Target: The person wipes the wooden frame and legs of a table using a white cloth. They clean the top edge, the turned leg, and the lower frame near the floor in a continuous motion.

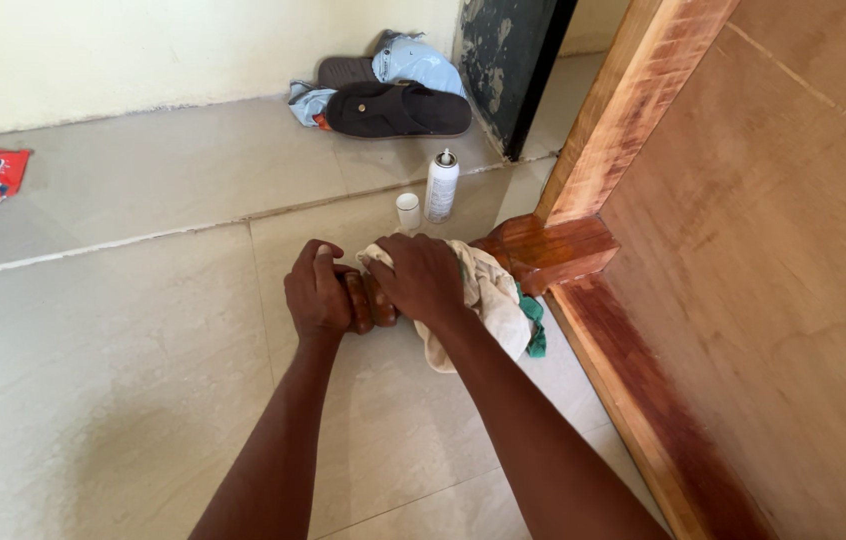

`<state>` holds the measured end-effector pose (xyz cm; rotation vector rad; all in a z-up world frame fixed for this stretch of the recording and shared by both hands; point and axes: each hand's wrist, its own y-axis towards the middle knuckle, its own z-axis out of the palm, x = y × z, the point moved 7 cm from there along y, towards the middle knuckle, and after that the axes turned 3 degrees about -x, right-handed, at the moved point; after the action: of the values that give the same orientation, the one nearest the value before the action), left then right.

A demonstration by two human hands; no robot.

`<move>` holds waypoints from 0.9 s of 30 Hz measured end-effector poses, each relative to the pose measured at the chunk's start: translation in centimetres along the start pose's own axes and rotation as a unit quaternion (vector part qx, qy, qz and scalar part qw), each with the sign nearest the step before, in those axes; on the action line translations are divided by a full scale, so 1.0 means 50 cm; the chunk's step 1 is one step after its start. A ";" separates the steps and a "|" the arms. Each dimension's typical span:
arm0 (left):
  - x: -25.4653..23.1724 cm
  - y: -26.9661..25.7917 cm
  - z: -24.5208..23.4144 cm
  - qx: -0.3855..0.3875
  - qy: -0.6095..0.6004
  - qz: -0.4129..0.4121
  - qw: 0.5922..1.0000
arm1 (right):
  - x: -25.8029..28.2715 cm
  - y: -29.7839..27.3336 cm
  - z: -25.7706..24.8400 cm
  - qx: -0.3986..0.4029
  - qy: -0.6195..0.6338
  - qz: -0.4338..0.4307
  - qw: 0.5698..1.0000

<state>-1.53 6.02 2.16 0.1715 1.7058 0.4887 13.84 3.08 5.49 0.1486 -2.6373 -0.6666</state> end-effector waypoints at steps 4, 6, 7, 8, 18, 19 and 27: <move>0.004 -0.002 0.003 0.006 0.035 -0.034 0.999 | 0.021 -0.057 -0.043 -0.088 0.053 -0.144 0.984; 0.013 -0.002 0.008 0.026 0.045 -0.041 0.998 | 0.016 -0.062 -0.040 -0.067 0.059 -0.143 0.986; 0.014 -0.003 0.003 0.014 0.057 -0.019 0.998 | 0.011 -0.059 -0.030 -0.053 0.032 -0.116 0.991; 0.016 -0.004 0.000 0.004 0.069 0.002 0.998 | 0.008 -0.046 -0.016 -0.038 0.006 -0.090 0.995; 0.042 0.008 0.025 0.018 0.108 0.032 0.993 | 0.026 -0.056 -0.005 -0.042 0.052 -0.169 0.983; 0.042 0.003 0.009 0.009 0.091 0.025 0.996 | 0.024 -0.067 -0.010 -0.011 0.066 -0.186 0.980; 0.009 -0.004 0.005 0.011 0.123 -0.010 0.992 | -0.021 -0.054 -0.084 -0.006 -0.024 -0.112 0.993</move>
<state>-1.37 6.08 1.66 0.1135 1.9535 0.4918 16.55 -0.88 7.17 0.4370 -2.6862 -0.7663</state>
